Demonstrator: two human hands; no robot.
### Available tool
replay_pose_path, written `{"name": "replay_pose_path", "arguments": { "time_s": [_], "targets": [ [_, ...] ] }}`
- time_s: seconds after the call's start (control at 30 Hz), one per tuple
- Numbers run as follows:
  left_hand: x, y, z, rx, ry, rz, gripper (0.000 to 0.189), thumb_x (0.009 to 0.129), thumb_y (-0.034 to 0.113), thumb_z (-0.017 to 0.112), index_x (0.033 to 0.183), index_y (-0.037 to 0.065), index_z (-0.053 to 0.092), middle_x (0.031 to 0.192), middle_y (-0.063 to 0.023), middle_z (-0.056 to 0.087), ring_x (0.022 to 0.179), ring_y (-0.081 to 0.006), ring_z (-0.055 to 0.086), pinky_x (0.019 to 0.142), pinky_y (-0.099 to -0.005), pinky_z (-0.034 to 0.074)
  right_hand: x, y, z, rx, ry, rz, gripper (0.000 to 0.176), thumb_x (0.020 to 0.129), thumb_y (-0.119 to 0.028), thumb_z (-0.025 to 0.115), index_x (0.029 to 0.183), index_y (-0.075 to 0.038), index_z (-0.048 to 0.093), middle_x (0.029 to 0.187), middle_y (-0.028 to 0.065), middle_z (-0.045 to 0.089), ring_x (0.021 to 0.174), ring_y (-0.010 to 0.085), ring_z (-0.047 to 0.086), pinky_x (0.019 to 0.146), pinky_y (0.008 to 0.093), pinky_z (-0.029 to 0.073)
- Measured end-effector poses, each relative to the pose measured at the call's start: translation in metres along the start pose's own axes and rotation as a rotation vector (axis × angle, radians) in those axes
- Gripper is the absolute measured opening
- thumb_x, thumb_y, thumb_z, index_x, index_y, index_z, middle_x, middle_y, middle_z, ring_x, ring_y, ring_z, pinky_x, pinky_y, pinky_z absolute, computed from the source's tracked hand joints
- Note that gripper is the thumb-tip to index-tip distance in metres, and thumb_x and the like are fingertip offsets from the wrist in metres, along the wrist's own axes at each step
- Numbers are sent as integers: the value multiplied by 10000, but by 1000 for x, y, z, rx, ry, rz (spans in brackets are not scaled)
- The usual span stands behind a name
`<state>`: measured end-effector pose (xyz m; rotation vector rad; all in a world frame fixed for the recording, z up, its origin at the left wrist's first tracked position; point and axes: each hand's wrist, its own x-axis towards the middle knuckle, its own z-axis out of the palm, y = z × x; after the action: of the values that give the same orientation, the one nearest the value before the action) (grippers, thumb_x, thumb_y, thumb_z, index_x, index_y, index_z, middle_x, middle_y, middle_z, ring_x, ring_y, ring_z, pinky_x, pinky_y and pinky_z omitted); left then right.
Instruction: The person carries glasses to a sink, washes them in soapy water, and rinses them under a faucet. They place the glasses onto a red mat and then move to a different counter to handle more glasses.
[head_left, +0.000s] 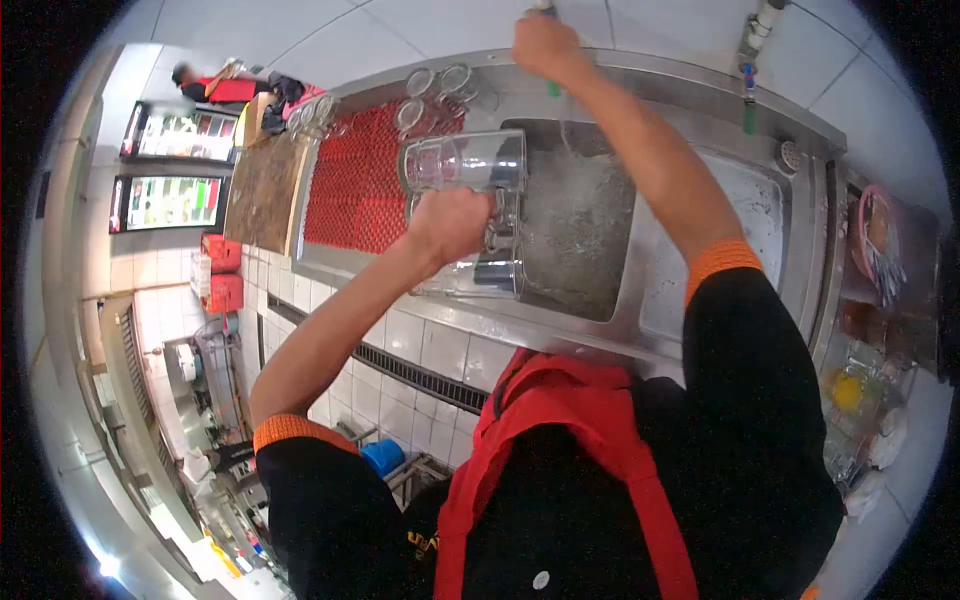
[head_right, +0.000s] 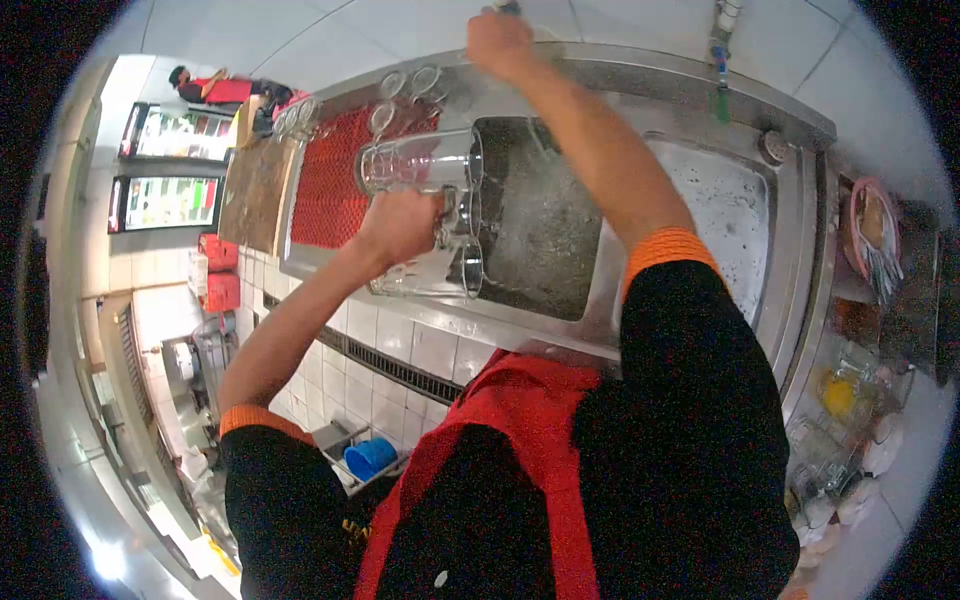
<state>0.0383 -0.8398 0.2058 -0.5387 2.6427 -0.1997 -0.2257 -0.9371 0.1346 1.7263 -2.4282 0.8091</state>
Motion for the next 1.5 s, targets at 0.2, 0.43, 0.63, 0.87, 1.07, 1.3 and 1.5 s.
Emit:
{"name": "replay_pose_path", "arguments": {
  "time_s": [0.2,0.43,0.63,0.87,1.07,1.3,1.5],
  "targets": [
    [-17,-64,32,91,-80,-64,143,743,159,603,829,69,673,832,-148,677,776,-301,678,647,-413,543,-53,-26,-12,-57,405,-175,193,768,-189,586,823,-20,663,969,175,631,795,320,648,608,415,516],
    [-15,-162,106,286,-267,-18,153,807,154,581,877,84,698,911,-109,692,850,-240,682,699,-356,540,-222,-249,84,1010,-950,118,542,864,-470,572,707,46,625,592,175,594,542,240,626,462,370,491],
    [8,-264,234,409,-333,-140,160,789,140,631,925,115,710,909,-21,700,808,-232,678,518,-435,523,-201,-394,279,749,-215,107,284,870,-290,562,894,-19,646,817,213,631,785,347,627,654,472,472],
    [51,-317,302,633,-300,-136,130,796,164,598,840,125,713,777,-22,661,655,-183,624,470,-420,447,-116,-448,517,1297,-306,301,362,918,-307,503,1176,-55,471,1166,144,532,1089,256,496,923,404,407],
    [37,-290,309,952,-275,150,169,779,189,610,901,121,706,784,-57,655,711,-220,619,620,-420,484,-146,-415,383,814,-528,100,386,890,-337,509,1131,-36,521,1150,152,542,1086,258,498,924,418,405],
    [33,-289,328,776,-151,94,197,803,196,574,924,104,700,772,-65,653,712,-238,620,629,-437,494,-125,-362,188,393,-860,319,266,768,-188,613,976,-23,605,917,233,618,819,354,576,746,458,450],
    [-41,-295,228,-17,617,421,167,718,82,610,871,62,674,852,-109,628,838,-277,621,626,-425,503,-55,-338,167,71,-216,-34,725,665,-68,705,1304,-61,364,1230,262,413,1027,476,502,876,496,424]
  ]
}}
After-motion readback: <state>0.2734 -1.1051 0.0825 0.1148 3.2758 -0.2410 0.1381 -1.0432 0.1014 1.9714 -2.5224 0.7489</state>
